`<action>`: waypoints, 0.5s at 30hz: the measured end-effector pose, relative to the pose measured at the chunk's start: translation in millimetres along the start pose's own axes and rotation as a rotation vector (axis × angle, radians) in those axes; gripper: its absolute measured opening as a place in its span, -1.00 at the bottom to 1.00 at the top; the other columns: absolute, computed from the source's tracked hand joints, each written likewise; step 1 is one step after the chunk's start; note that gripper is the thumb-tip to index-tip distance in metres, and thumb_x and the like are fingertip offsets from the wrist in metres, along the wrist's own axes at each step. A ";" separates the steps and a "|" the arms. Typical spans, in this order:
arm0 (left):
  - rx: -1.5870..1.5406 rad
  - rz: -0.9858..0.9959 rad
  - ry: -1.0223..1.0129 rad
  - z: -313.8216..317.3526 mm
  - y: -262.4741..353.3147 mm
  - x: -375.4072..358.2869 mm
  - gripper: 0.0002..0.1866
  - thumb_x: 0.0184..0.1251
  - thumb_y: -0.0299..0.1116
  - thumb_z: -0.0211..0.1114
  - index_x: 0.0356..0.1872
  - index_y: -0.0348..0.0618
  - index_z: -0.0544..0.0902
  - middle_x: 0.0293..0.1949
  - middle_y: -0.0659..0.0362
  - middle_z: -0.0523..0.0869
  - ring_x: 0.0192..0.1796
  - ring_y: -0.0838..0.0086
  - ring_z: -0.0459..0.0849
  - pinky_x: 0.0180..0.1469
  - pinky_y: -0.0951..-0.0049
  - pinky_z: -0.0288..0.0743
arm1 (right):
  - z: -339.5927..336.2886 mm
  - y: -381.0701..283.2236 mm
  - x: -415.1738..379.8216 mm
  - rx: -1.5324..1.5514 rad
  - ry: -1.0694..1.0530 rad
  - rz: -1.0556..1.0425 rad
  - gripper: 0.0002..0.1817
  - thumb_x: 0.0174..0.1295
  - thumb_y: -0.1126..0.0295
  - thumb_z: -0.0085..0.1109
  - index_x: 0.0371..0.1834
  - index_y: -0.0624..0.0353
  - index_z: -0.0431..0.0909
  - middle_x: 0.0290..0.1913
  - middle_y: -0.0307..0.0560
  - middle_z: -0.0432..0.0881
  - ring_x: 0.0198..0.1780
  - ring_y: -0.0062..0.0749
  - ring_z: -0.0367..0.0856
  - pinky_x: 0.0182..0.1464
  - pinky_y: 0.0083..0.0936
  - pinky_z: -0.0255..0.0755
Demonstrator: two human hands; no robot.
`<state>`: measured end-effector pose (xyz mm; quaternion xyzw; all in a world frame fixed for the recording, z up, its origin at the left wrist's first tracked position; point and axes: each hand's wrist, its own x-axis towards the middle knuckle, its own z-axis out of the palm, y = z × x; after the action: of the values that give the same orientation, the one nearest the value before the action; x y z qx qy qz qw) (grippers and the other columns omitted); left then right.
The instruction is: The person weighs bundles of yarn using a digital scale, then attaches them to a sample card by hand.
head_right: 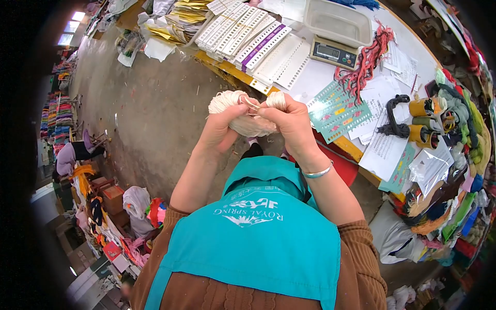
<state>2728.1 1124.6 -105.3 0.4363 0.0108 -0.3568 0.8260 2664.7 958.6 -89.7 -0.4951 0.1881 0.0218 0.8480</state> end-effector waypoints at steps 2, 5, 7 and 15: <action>-0.048 -0.002 0.003 1.7 2.4 -0.7 -0.81 0.28 -0.38 0.21 -0.18 -0.27 0.61 -0.22 0.12 0.69 -0.20 0.47 0.66 -0.09 0.41 0.57 | -1.7 1.8 2.2 0.064 0.009 0.030 -0.89 0.13 0.47 0.27 -0.28 0.19 0.60 -0.54 -0.43 0.45 -0.58 -0.81 0.21 -0.54 -0.77 0.03; -0.160 0.025 -0.049 5.6 7.4 -4.2 -0.83 0.34 -0.34 0.12 -0.32 -0.24 0.56 -0.38 0.19 0.61 -0.33 0.50 0.59 -0.13 0.43 0.55 | -15.5 -3.8 11.1 0.284 -0.134 0.203 -0.90 0.18 0.46 0.22 -0.26 0.21 0.57 -0.58 -0.42 0.36 -0.59 -0.81 0.20 -0.59 -0.75 0.01; -0.172 0.120 -0.205 -3.5 15.6 -5.2 -0.81 0.37 -0.32 0.06 -0.40 -0.20 0.50 -0.52 0.26 0.50 -0.45 0.55 0.50 -0.17 0.45 0.52 | -22.8 -10.2 17.0 0.441 -0.349 0.377 -0.88 0.21 0.41 0.21 -0.25 0.19 0.56 -0.62 -0.45 0.25 -0.64 -0.80 0.08 -0.63 -0.72 -0.07; -0.630 0.130 0.217 -200.7 38.6 -47.8 -0.69 0.52 -0.20 0.00 -0.49 -0.01 0.40 -0.74 0.44 0.13 -0.71 0.70 0.06 -0.62 0.64 0.04 | -66.4 -107.2 38.7 0.344 -0.530 0.107 -0.78 0.46 0.26 -0.04 -0.26 0.13 0.50 -0.71 -0.52 0.03 -0.74 -0.80 -0.02 -0.75 -0.75 -0.11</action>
<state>2774.5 1312.6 -186.3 0.1951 0.1805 -0.2341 0.9352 2704.7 842.0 -42.9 -0.3109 -0.0125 0.1624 0.9364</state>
